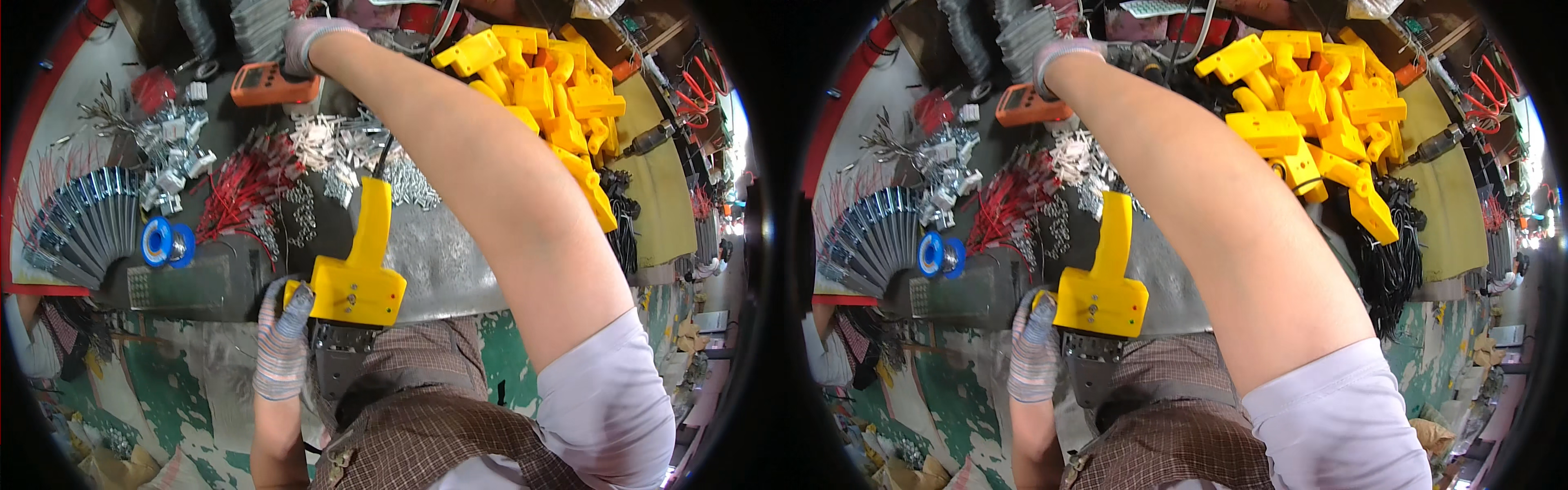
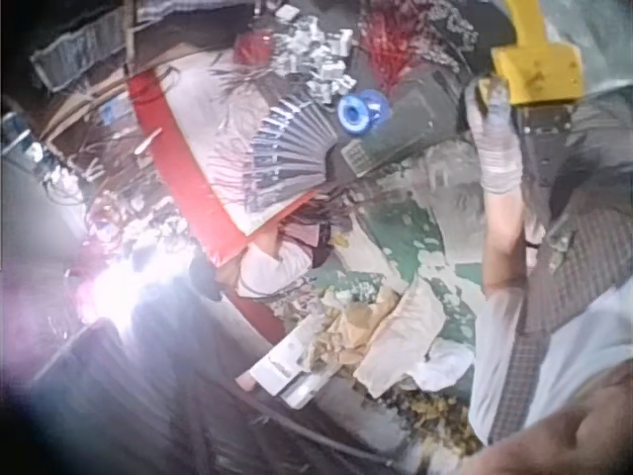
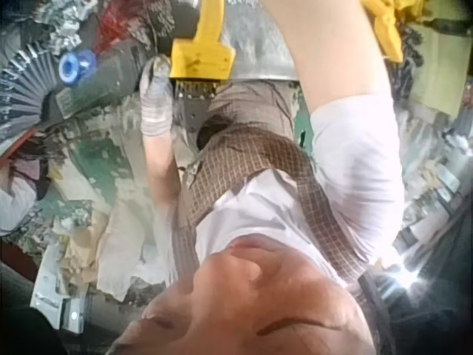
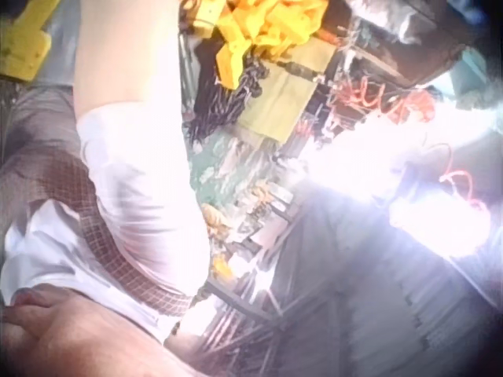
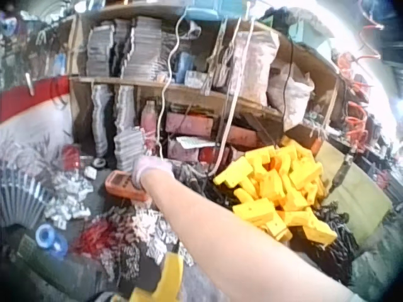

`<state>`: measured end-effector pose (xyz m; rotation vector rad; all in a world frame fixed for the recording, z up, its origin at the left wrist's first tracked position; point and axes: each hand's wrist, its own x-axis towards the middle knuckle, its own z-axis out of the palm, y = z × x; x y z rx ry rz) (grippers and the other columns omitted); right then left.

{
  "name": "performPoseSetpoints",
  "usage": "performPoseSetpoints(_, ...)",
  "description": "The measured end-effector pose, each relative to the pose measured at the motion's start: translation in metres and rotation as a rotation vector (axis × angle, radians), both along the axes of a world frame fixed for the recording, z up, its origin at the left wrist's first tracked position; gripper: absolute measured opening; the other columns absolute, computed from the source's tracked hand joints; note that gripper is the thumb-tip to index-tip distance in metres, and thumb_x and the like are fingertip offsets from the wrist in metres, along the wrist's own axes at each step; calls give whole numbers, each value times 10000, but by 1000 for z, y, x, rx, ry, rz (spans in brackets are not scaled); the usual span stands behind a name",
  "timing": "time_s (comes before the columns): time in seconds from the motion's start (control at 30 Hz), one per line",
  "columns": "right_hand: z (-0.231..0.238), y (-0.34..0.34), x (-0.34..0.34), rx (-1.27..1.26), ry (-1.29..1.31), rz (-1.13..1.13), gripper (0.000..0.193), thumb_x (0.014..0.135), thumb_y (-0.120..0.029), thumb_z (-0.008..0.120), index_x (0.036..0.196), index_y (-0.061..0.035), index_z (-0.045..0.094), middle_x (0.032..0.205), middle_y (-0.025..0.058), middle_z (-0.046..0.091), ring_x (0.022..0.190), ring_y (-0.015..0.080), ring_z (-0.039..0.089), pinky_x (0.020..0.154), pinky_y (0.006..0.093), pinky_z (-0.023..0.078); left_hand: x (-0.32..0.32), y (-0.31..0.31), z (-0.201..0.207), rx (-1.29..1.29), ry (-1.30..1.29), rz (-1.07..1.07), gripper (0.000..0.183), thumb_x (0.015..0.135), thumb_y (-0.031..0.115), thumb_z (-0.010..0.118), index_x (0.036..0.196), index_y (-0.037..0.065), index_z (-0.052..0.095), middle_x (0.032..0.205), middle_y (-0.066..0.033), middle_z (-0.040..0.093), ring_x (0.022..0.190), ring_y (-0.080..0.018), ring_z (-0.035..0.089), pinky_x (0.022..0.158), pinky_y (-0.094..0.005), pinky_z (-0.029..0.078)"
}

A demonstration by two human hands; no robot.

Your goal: Assembling a yellow handheld electronic device by installing pins and circuit boards, then securing the housing with an electric screwdriver.

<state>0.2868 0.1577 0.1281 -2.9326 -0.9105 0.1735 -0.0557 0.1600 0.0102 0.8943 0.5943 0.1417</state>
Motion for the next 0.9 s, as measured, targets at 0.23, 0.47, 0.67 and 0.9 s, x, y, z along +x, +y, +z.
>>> performPoseSetpoints(0.23, -14, -15, -3, 17, -135, 38, 317, 795, -205, 659, 1092, -109, 717, 1115, 139, 700, 1028, 324, 676, 864, 430, 528, 2, -4, -14, 55, -2, 6, 433, 835, 250, 738, 1170, 36, 565, 1023, -72, 609, 930, -147, 570, 867, -283, 468)
performPoseSetpoints(0.47, 24, -58, -37, 175, -315, 241, 343, 878, -304, 604, 1192, -172, 643, 1112, 103, 680, 1054, 333, 634, 905, 433, 495, -3, -7, -1, 46, 43, 3, 437, 838, 251, 739, 1170, 36, 551, 1041, -70, 589, 933, -148, 560, 881, -289, 470)
performPoseSetpoints(0.67, 5, -77, -50, -584, -194, 392, 190, 862, -240, 600, 947, -153, 747, 940, 95, 720, 980, 324, 661, 854, 418, 499, -3, -6, -2, 58, 29, -33, 426, 854, 225, 731, 1185, 37, 539, 1052, -79, 587, 940, -140, 560, 868, -273, 477)
performPoseSetpoints(0.9, -51, -55, -26, -896, -447, 439, 178, 856, -221, 637, 973, -177, 764, 988, 10, 732, 961, 208, 668, 730, 368, 437, 1, -9, -6, 39, 24, 1, 392, 885, 205, 699, 1194, 18, 547, 1054, -79, 597, 943, -141, 564, 871, -269, 476)
